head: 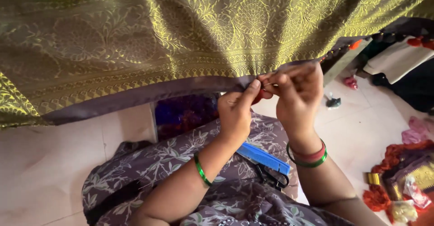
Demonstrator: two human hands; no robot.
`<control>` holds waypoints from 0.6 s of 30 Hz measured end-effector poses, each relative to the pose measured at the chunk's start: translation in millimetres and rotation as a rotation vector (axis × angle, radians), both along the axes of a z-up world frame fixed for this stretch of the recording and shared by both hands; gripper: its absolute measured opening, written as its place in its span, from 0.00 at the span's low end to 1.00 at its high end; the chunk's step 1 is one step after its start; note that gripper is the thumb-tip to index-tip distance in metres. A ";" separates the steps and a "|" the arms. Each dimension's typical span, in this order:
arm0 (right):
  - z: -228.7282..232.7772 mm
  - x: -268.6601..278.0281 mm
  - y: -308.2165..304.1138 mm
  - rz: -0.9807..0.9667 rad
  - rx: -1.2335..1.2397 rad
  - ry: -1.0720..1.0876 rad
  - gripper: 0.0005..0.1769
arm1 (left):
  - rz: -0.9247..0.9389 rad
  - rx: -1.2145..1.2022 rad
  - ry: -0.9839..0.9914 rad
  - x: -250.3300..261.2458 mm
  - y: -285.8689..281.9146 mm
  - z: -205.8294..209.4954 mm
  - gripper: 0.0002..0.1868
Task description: The person is tying decorative tassels or fringes onto the border of a saree using a crochet hook, thread, and scissors.
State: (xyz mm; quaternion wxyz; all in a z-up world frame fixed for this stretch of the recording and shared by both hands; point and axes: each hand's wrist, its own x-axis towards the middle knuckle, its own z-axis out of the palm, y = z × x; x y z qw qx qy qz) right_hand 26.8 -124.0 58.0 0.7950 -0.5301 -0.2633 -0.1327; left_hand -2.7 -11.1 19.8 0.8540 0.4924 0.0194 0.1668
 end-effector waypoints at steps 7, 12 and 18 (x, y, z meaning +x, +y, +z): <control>-6.8 9.2 -0.4 0.254 0.329 0.320 0.05 | 0.010 -0.018 -0.049 1.4 -1.8 -1.7 0.17; -31.7 1.5 4.0 -0.274 -0.273 -0.334 0.06 | 0.021 0.064 0.065 4.6 -1.0 -6.3 0.20; -19.4 19.2 -8.0 0.200 0.299 0.330 0.05 | 0.053 -0.046 -0.012 6.2 -5.1 -6.3 0.17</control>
